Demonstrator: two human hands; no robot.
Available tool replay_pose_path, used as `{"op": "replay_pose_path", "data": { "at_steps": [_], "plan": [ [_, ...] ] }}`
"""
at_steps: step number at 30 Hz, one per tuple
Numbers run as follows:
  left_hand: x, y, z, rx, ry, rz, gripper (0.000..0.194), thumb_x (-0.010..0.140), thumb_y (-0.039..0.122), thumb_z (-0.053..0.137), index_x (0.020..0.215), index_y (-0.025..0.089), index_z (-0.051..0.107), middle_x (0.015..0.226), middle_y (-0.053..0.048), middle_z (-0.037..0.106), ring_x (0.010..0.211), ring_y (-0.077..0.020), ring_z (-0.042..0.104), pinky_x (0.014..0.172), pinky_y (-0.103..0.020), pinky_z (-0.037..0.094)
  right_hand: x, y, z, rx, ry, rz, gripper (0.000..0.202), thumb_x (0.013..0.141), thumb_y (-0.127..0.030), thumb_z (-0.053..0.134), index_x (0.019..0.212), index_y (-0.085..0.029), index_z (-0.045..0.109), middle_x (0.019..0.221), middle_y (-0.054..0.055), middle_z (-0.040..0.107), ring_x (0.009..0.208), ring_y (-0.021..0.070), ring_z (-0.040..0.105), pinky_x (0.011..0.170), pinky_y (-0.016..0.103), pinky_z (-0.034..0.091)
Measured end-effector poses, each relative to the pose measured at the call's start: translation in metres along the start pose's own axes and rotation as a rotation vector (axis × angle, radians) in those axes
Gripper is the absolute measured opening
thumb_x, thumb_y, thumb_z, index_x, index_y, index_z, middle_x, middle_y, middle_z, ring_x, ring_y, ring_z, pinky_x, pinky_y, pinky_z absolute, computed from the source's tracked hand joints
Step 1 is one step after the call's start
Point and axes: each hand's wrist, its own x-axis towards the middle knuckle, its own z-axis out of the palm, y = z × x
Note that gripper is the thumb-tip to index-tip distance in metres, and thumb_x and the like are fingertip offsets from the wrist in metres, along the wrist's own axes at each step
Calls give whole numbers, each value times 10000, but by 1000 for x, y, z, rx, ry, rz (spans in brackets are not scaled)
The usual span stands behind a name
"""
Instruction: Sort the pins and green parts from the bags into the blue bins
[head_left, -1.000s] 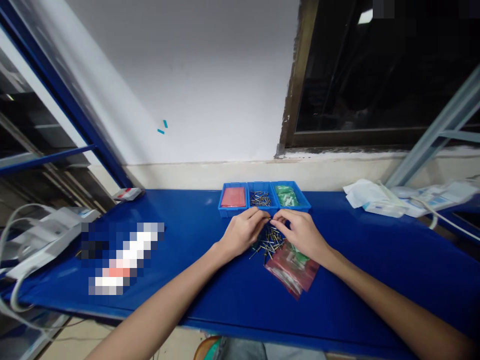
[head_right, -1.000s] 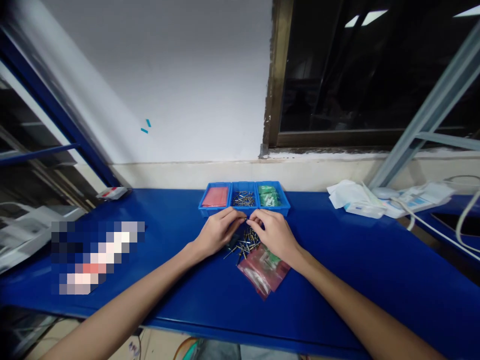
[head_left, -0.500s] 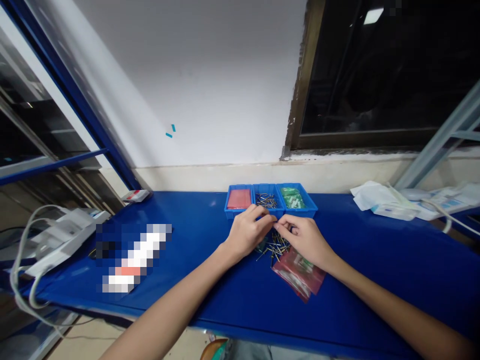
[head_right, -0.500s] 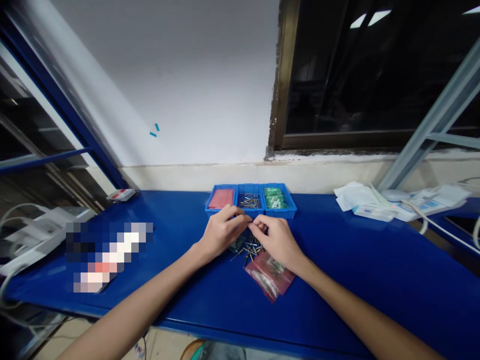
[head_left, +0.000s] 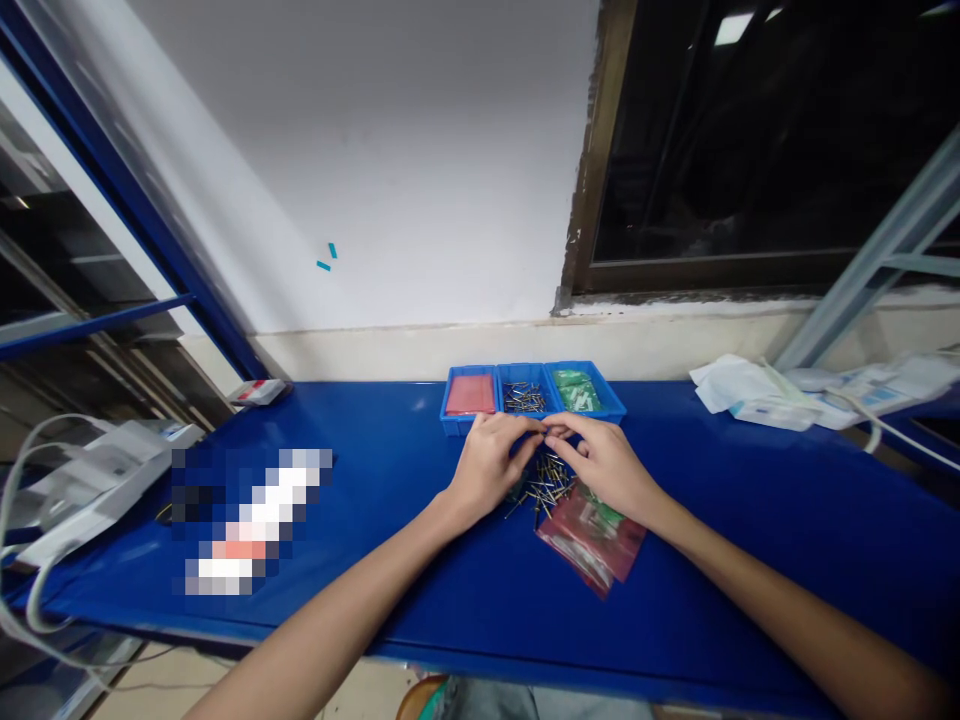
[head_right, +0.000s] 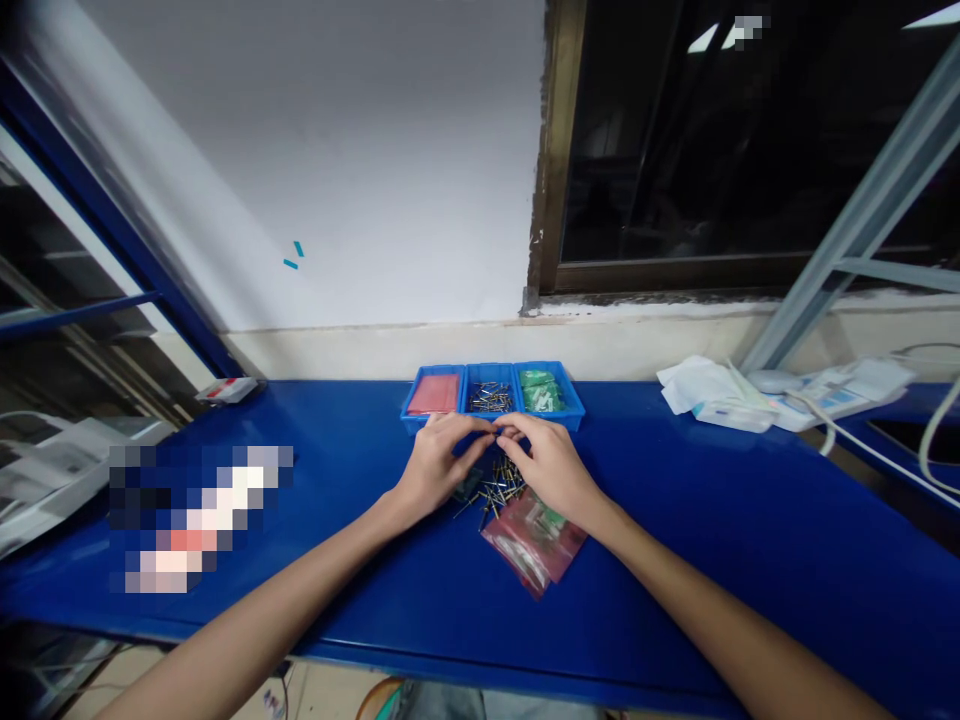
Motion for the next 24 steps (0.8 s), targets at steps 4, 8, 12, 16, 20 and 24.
{"op": "replay_pose_path", "data": {
  "at_steps": [4,8,12,16,20,24],
  "plan": [
    [1,-1,1,-92,-15,-24,81,935,266,635,967,222,695,920,-4,748,829,-170,668,837,-334,445,-1,-1,0,44,-35,35,137,900,-232,549,939,-200,677,898,40,727,818,187,681,713,310,518],
    [3,-2,2,-197,3,-68,77,908,270,669,897,204,707,876,-3,747,796,-160,673,785,-296,486,-1,-4,0,125,-78,120,126,902,-266,560,912,-204,669,853,24,722,797,177,680,661,277,501],
    [2,-4,4,-241,56,-75,141,896,240,682,1026,185,684,879,-14,706,803,-143,659,769,-269,517,0,-4,0,123,-70,131,130,899,-284,568,856,-199,657,803,18,703,755,167,657,669,275,482],
    [-2,-8,4,-92,28,55,163,967,230,565,1068,196,688,921,-43,631,837,-148,620,770,-278,524,0,0,2,122,-65,139,178,904,-314,557,795,-191,626,719,5,650,685,159,610,641,274,461],
    [-4,-10,3,8,-25,101,181,979,233,527,1061,183,681,936,-61,629,832,-156,622,748,-276,534,-2,-2,2,143,-93,129,231,917,-356,546,777,-190,625,701,1,636,673,159,599,635,273,458],
    [-4,-12,4,9,-20,96,141,950,217,559,990,162,682,947,-72,669,837,-166,647,755,-286,548,-2,-6,1,202,-99,132,324,948,-395,499,730,-189,624,700,17,653,664,166,615,622,278,467]
  ]
}}
